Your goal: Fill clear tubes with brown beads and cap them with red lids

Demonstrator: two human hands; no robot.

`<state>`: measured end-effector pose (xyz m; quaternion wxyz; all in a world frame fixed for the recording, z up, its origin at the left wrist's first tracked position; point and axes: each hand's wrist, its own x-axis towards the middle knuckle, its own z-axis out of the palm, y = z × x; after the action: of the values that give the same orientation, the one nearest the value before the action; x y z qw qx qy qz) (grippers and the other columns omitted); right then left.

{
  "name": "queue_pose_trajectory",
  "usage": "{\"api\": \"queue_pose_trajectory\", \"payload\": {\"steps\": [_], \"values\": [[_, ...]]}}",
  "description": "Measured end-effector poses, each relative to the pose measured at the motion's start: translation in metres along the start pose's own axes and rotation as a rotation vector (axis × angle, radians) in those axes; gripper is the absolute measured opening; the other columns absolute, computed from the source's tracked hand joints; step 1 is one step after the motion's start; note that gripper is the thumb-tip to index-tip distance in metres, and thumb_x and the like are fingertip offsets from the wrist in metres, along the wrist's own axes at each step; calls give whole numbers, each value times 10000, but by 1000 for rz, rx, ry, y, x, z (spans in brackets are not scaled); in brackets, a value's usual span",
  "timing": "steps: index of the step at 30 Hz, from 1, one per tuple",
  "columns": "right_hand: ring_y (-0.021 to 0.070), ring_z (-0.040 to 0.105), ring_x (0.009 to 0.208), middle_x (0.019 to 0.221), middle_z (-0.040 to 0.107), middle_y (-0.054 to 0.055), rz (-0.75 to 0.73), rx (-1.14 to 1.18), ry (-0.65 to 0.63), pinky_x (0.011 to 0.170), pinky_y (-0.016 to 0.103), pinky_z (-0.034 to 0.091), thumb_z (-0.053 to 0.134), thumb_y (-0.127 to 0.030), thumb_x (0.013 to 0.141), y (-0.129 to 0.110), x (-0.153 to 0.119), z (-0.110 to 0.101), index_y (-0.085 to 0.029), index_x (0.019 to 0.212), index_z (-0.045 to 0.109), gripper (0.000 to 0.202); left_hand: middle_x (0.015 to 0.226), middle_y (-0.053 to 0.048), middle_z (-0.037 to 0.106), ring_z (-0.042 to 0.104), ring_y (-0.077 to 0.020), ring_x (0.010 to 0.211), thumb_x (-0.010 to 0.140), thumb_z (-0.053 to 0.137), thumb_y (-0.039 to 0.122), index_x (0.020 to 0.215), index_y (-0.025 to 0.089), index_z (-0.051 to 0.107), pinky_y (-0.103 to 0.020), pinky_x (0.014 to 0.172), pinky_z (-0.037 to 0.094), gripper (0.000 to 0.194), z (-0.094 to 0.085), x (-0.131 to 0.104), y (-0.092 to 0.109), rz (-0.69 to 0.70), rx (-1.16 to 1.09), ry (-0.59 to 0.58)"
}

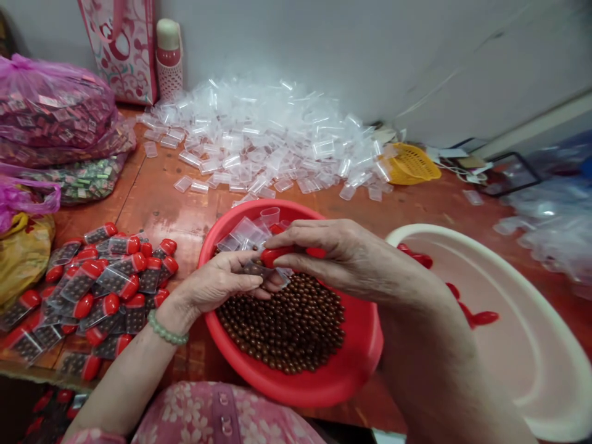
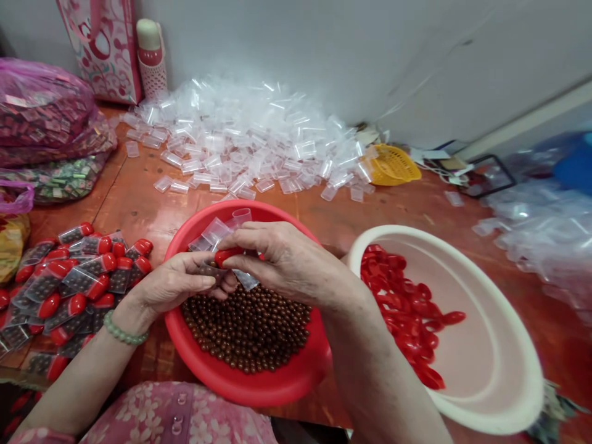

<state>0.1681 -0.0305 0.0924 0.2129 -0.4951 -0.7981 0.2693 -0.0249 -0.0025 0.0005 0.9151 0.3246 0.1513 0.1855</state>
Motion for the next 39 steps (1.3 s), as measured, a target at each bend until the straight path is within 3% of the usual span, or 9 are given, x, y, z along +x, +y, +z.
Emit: {"api": "queue_pose_trajectory", "payload": {"steps": [7, 13, 17, 24, 26, 30, 39], "values": [[170, 703, 776, 863, 759, 27, 164, 263, 345, 736, 287, 568, 724, -303, 787, 8, -15, 16, -216, 921, 731, 159, 1024, -96, 737, 677, -184, 954, 689, 807, 223, 1087, 180, 701, -291, 863, 497, 415, 0, 0, -2, 43, 36, 62], [151, 704, 735, 850, 756, 4, 275, 516, 620, 674, 271, 590, 769, -298, 744, 13, -28, 40, -255, 920, 730, 185, 1066, -87, 731, 662, -181, 1016, 760, 748, 236, 1089, 193, 715, -317, 971, 456, 334, 6, 0, -3, 80, 183, -16], [152, 694, 739, 880, 752, 18, 320, 594, 710, 678, 280, 586, 777, -314, 729, 15, -29, 54, -244, 916, 732, 205, 1072, -87, 721, 658, -186, 1001, 756, 752, 259, 1114, 180, 694, -345, 978, 451, 371, 7, 4, -3, 131, 226, 93], [103, 627, 610, 813, 727, -7, 321, 656, 766, 591, 236, 543, 768, -287, 734, 23, -31, 59, -252, 955, 730, 228, 1043, -60, 722, 630, -195, 998, 752, 706, 189, 1029, 163, 717, -358, 986, 432, 278, 11, 14, 4, 94, 542, 152], [102, 622, 603, 822, 729, -4, 321, 650, 756, 591, 239, 543, 765, -284, 735, 23, -31, 58, -247, 959, 731, 230, 1049, -64, 720, 627, -207, 1014, 746, 710, 193, 1035, 159, 715, -360, 984, 431, 291, 12, 16, 5, 109, 555, 187], [129, 669, 694, 905, 748, 15, 307, 640, 749, 669, 273, 574, 755, -292, 738, 23, -30, 58, -239, 941, 727, 211, 1056, -68, 722, 629, -220, 1022, 732, 725, 213, 1028, 156, 721, -369, 988, 427, 301, 13, 17, 3, 72, 537, 132], [146, 686, 754, 898, 738, 9, 314, 602, 756, 671, 279, 578, 730, -309, 780, 28, -35, 57, -247, 987, 705, 217, 1089, -60, 710, 616, -197, 1028, 761, 714, 222, 1045, 182, 723, -353, 994, 415, 288, 14, 12, 3, 74, 486, 150]]}}
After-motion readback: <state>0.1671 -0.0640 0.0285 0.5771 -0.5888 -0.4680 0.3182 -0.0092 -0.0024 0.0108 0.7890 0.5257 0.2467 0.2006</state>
